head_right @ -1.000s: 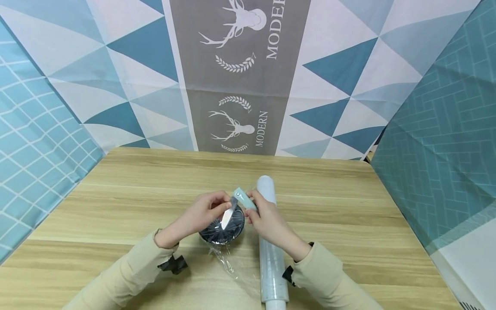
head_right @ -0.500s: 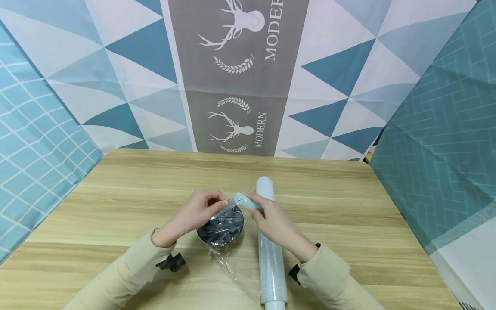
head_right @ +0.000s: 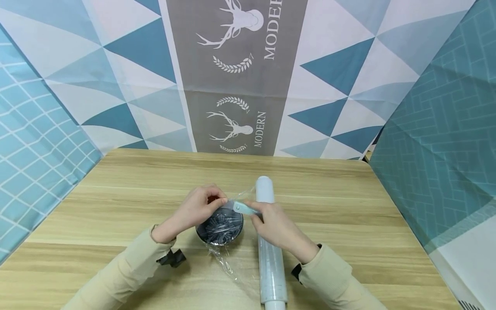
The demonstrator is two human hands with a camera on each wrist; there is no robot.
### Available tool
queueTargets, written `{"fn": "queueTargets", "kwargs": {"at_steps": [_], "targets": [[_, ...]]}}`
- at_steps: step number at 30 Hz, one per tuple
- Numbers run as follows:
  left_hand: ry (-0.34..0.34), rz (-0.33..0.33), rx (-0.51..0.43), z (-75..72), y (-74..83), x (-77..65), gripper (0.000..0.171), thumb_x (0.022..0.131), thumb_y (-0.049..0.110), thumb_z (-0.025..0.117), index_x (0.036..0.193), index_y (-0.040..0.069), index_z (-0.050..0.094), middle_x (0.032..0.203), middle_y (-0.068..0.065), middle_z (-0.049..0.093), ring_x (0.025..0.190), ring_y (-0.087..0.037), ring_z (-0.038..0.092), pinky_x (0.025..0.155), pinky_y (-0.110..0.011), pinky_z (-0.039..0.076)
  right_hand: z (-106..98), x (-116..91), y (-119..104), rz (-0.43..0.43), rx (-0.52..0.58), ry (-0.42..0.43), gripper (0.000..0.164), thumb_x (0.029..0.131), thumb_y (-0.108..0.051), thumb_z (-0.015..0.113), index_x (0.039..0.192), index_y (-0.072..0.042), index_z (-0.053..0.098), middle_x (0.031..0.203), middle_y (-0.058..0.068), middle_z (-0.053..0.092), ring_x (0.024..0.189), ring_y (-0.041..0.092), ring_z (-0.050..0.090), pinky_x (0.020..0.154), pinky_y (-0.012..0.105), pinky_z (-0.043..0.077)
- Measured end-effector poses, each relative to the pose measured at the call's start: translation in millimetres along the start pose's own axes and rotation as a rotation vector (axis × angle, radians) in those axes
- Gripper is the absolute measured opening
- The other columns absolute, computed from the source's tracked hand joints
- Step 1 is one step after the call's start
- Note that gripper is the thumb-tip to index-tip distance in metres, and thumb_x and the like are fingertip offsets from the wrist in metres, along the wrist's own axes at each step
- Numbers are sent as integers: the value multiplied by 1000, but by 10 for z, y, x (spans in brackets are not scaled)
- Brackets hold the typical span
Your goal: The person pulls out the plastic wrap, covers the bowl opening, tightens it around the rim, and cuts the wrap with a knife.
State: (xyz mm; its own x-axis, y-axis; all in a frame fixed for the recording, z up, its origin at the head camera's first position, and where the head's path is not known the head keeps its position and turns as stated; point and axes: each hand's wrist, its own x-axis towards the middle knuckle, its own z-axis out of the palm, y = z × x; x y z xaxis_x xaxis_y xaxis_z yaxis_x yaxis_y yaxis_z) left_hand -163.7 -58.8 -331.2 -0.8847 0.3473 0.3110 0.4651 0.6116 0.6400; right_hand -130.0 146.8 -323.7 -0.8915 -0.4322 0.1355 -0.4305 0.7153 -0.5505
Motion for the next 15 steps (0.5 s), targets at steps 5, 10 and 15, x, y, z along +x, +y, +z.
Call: {"fn": "queueTargets", "kwargs": {"at_steps": [5, 10, 15], "targets": [[-33, 5, 17, 1, -15, 16, 7, 76, 14, 61, 70, 14, 63, 63, 7, 45, 55, -8, 40, 49, -22, 35, 47, 1, 13, 0, -8, -18, 38, 82, -9, 50, 119, -16, 50, 53, -5, 42, 36, 2, 32, 35, 20, 32], [-55, 18, 40, 22, -41, 41, 5, 76, 15, 61, 71, 15, 63, 63, 8, 46, 56, -7, 41, 50, -21, 36, 70, 12, 30, 15, -7, -17, 37, 82, -8, 50, 118, -15, 51, 57, -4, 45, 36, 3, 33, 35, 20, 33], [-75, 47, 53, 68, -90, 98, 5, 76, 17, 62, 72, 14, 64, 64, 8, 48, 56, -6, 42, 51, -20, 36, 67, 18, 49, 22, -25, -4, 37, 81, -8, 50, 117, -15, 52, 62, -3, 49, 37, 3, 35, 37, 21, 33]]}}
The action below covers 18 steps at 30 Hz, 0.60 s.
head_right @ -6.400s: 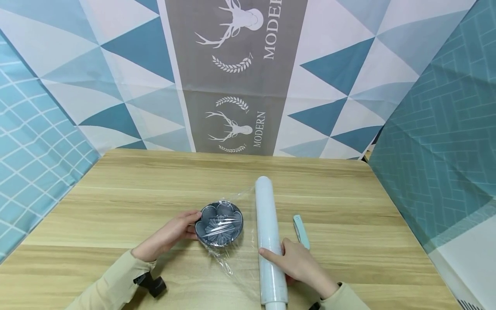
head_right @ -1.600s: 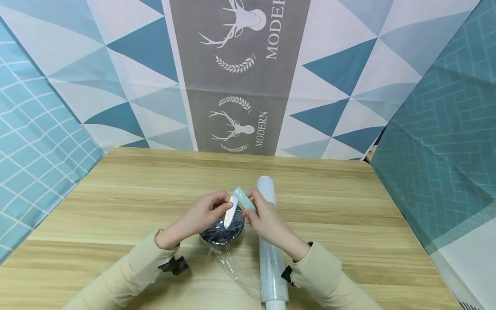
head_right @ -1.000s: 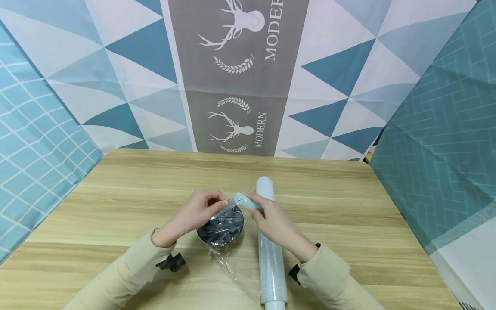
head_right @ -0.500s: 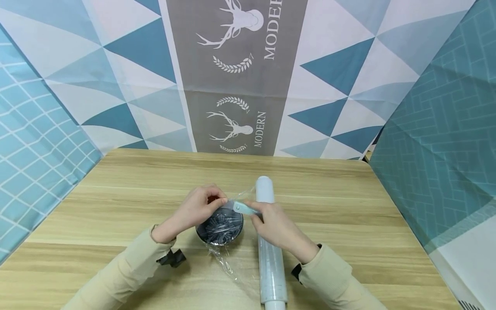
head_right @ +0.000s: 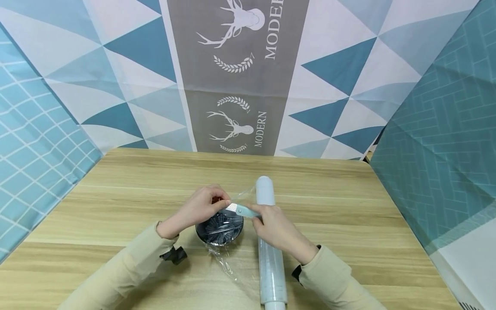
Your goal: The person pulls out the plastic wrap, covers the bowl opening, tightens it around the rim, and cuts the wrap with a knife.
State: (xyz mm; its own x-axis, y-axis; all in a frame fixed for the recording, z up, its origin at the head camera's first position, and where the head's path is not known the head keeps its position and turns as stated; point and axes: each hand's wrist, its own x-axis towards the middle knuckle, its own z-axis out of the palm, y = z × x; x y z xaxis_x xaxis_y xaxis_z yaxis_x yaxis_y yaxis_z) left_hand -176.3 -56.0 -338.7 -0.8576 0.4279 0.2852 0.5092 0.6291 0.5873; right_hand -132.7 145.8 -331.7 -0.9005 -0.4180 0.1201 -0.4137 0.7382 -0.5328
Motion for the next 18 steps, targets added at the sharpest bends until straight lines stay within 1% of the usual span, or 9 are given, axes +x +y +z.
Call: {"fn": "queueTargets", "kwargs": {"at_steps": [4, 6, 9, 11, 13, 16, 18], "targets": [[-31, 18, -3, 10, -33, 69, 7, 77, 18, 61, 72, 14, 64, 63, 9, 49, 55, -5, 42, 50, -19, 35, -15, 20, 18, 25, -1, 6, 35, 80, -8, 50, 114, -14, 53, 61, -3, 49, 38, 4, 36, 36, 21, 33], [-52, 16, -14, 3, -42, 112, 7, 77, 19, 60, 76, 14, 65, 64, 8, 51, 56, -5, 43, 51, -19, 36, -26, 39, 30, 45, 11, 3, 34, 80, -7, 49, 114, -12, 53, 58, -3, 47, 38, 5, 36, 35, 22, 33], [-73, -5, -45, -16, -46, 182, 11, 78, 19, 59, 84, 11, 64, 70, 6, 58, 61, -6, 48, 56, -21, 39, -43, 66, 59, 103, 44, 2, 33, 81, -7, 48, 114, -10, 52, 55, -2, 46, 38, 7, 36, 34, 22, 31], [-71, -37, -51, -30, -55, 232, 15, 79, 19, 59, 90, 9, 63, 76, 4, 61, 68, -8, 52, 61, -23, 41, -54, 89, 89, 138, 59, 12, 32, 81, -7, 47, 113, -9, 51, 58, -1, 48, 40, 8, 37, 36, 23, 31], [-49, -72, -48, -41, -69, 280, 20, 79, 19, 59, 94, 7, 62, 85, 0, 62, 76, -12, 54, 67, -26, 42, -69, 113, 124, 168, 76, 26, 31, 82, -8, 45, 113, -8, 50, 61, 1, 52, 43, 9, 38, 38, 23, 32], [-11, -148, -37, -58, -93, 345, 27, 78, 20, 58, 101, 5, 59, 96, -6, 59, 86, -19, 54, 73, -31, 42, -90, 153, 178, 191, 79, 63, 31, 81, -8, 45, 112, -5, 49, 71, 4, 57, 45, 10, 40, 39, 24, 33], [-7, -194, -35, -66, -112, 393, 31, 78, 21, 58, 104, 3, 57, 101, -9, 57, 90, -22, 53, 75, -32, 42, -102, 182, 210, 204, 74, 86, 32, 81, -8, 45, 112, -3, 49, 73, 6, 58, 45, 11, 41, 39, 24, 34]]}}
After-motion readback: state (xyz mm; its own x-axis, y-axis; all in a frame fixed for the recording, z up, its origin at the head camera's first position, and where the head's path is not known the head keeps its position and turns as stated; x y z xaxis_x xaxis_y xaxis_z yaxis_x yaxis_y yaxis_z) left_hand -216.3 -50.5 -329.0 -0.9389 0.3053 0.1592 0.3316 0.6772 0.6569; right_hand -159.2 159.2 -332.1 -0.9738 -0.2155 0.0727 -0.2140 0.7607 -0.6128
